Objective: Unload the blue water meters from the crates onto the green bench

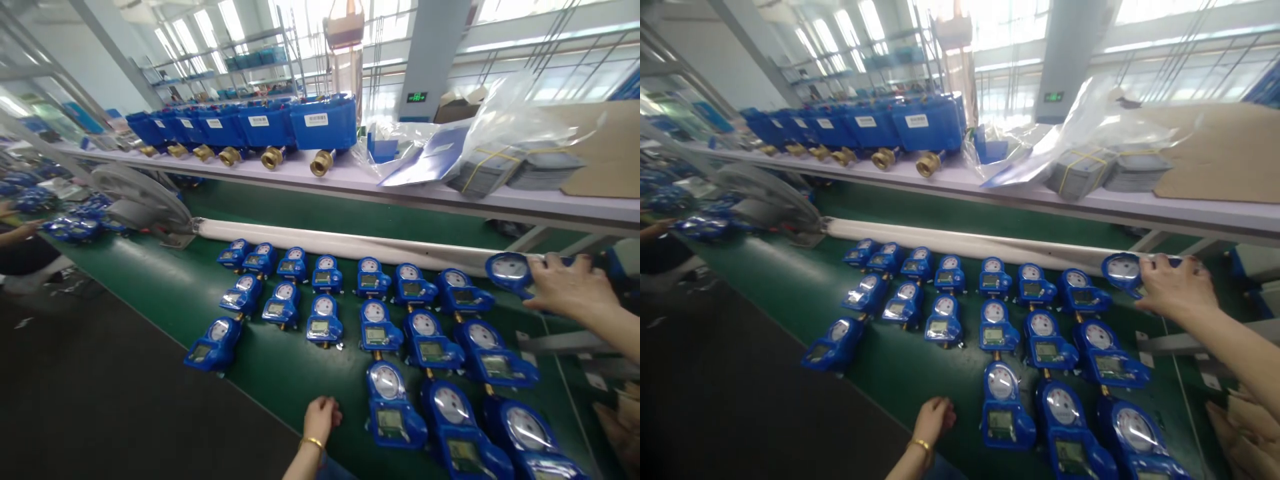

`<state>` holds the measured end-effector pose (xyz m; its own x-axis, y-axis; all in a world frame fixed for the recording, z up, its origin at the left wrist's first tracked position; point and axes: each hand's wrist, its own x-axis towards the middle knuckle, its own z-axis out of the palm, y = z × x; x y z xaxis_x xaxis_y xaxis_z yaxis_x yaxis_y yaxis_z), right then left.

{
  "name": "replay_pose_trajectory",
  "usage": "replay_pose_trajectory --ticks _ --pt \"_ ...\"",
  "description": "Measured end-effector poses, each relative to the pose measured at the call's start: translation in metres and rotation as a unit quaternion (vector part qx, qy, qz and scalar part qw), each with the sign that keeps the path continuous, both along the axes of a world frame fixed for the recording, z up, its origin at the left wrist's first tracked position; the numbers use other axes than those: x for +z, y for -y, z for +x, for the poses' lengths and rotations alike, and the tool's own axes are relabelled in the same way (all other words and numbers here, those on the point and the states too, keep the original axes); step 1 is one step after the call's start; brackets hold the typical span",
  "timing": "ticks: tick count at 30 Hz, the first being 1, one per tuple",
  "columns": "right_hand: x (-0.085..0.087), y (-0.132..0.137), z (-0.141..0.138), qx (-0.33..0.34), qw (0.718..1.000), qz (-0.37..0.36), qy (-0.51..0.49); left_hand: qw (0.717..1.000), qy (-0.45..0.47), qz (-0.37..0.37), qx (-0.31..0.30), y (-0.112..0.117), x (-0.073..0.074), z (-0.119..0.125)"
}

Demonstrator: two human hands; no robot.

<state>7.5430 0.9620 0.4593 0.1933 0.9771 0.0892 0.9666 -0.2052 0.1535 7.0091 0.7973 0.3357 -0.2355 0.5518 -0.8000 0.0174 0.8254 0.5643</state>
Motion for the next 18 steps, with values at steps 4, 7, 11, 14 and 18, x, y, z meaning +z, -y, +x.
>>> replay_pose_trajectory --ticks 4,7,11,14,18 --pt "0.057 0.052 -0.088 0.054 0.997 0.024 0.051 0.966 0.203 0.149 -0.055 -0.02 0.066 0.067" --pt "0.075 0.091 -0.164 0.11 0.993 0.034 0.012 0.93 0.335 0.144 -0.043 -0.037 0.111 0.119" --pt "0.064 0.14 -0.257 0.141 0.985 0.04 -0.094 0.889 0.443 0.113 0.038 -0.04 0.131 0.144" --pt "0.057 0.169 -0.304 0.129 0.979 0.032 -0.154 0.891 0.433 0.112 0.083 -0.03 0.124 0.129" --pt "0.057 0.193 -0.278 0.138 0.946 -0.011 -0.294 0.917 0.383 0.055 0.093 -0.016 0.11 0.084"
